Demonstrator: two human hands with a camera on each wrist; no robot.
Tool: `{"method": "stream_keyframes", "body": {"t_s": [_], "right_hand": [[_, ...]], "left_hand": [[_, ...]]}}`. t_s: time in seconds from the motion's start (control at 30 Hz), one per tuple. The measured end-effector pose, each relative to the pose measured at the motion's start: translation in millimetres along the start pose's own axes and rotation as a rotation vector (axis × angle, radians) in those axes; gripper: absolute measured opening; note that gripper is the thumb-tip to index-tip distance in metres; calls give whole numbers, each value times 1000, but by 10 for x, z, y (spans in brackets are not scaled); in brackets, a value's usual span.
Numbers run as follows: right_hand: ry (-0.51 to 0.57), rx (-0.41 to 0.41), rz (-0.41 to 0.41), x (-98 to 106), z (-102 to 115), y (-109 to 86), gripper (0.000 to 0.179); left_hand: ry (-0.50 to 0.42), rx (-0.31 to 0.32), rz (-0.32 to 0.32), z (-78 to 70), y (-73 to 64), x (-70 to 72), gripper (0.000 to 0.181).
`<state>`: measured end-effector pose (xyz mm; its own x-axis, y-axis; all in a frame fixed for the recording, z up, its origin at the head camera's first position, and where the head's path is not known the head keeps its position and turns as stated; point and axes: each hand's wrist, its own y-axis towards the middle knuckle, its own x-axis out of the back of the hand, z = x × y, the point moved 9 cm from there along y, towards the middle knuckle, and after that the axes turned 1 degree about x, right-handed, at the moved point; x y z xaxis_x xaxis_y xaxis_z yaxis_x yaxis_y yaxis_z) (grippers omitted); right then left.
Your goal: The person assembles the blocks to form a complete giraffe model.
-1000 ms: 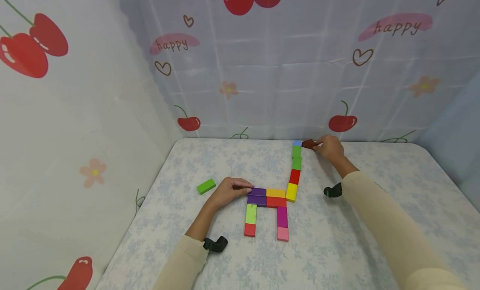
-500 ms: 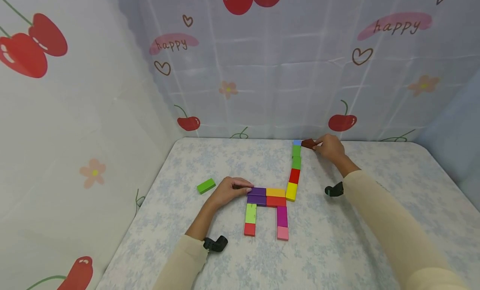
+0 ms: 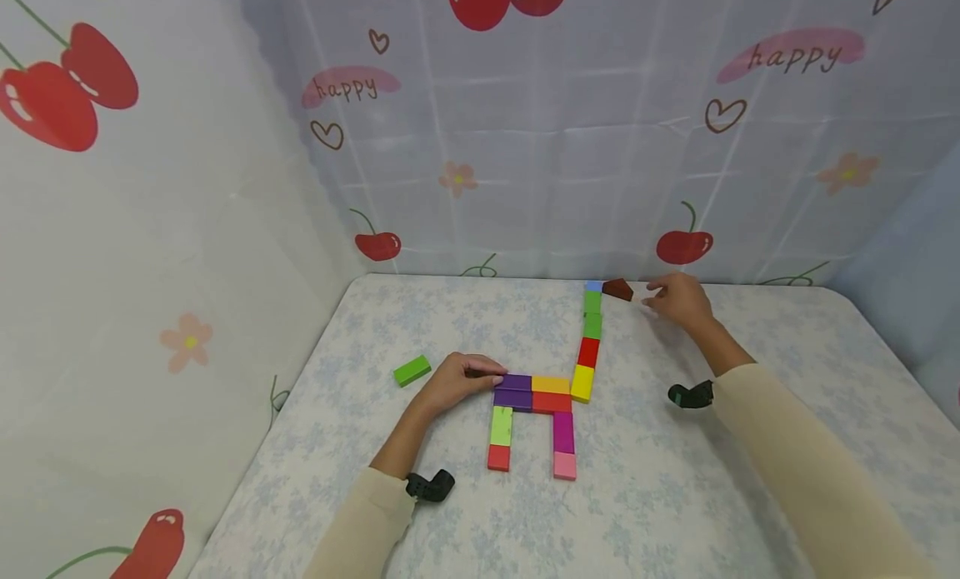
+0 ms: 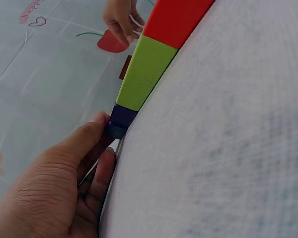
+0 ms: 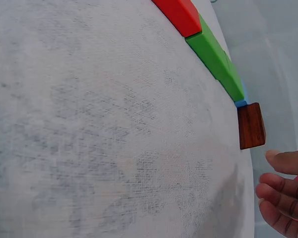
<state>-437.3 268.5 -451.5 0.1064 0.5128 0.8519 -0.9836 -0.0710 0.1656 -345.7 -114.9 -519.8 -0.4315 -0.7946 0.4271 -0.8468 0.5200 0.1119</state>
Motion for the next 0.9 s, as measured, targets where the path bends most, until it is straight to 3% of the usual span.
{"method": "stream_keyframes", "body": {"t_s": [0.37,0.9], "right_hand": [[31,36,-29,54,229,-457,37],[108,56,38,-155,583,-959,37]], "left_hand": [[-8,-1,1,10,-11,10,20],[-6,13,-13,10,8,-11,20]]}}
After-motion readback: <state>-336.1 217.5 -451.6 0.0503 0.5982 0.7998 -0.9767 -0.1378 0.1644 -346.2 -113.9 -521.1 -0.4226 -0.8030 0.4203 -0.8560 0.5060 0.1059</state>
